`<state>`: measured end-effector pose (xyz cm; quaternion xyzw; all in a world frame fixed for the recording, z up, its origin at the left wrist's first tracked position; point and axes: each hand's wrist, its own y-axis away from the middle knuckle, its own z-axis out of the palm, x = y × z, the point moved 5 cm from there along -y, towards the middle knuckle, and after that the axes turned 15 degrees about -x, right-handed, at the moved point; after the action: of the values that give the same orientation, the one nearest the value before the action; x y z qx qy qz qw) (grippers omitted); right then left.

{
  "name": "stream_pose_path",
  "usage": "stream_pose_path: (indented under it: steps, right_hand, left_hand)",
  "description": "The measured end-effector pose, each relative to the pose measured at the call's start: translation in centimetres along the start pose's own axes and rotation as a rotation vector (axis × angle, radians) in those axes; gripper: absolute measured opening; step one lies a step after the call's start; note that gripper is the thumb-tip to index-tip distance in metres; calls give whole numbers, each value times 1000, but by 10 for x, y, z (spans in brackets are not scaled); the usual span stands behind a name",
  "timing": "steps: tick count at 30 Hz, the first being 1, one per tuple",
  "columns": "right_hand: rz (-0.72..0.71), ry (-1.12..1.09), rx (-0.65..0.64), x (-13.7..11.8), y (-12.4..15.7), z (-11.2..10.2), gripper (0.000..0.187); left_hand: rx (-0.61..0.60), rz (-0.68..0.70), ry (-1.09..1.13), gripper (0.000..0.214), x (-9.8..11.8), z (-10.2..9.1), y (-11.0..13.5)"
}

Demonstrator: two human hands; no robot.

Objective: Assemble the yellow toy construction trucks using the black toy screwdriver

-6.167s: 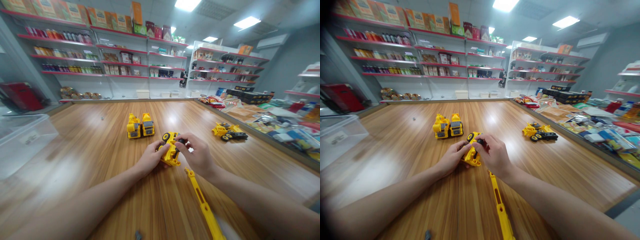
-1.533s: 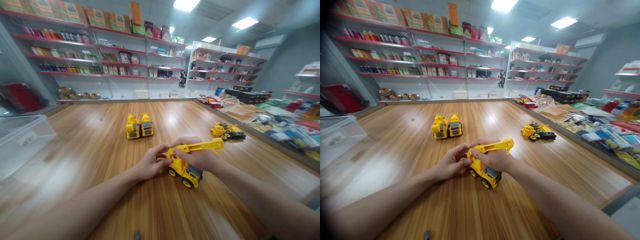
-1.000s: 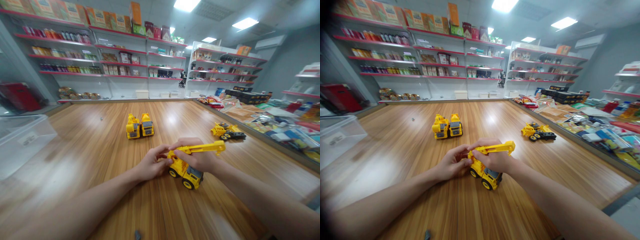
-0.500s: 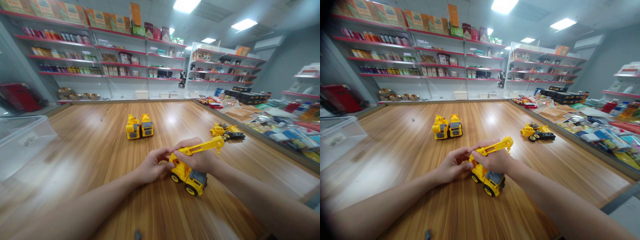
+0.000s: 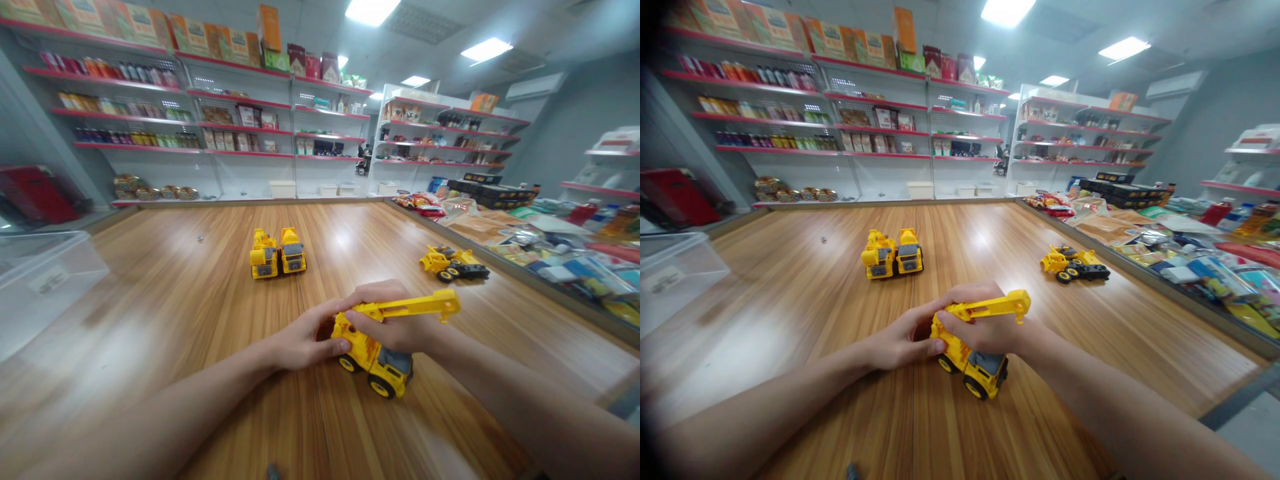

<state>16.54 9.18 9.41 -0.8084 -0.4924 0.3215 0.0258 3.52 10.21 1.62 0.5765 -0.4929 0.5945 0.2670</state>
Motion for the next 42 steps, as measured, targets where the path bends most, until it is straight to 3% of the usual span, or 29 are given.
stream_pose_path:
  steps: [3, 19, 32, 42]
  right_hand:
    - [36, 0, -20, 1, -1, 0, 15]
    - [-21, 38, 87, -5, 4, -3, 16]
    - [-21, 2, -6, -5, -2, 1, 15]
    - [-110, -11, -89, -4, -5, 7, 14]
  left_hand:
    - [-62, -21, 43, 52, 0, 4, -2]
    - [9, -13, 110, 53, -6, 2, 2]
    - [1, -59, 145, 49, -14, 1, 4]
    - [61, -86, 196, 41, -11, -1, 2]
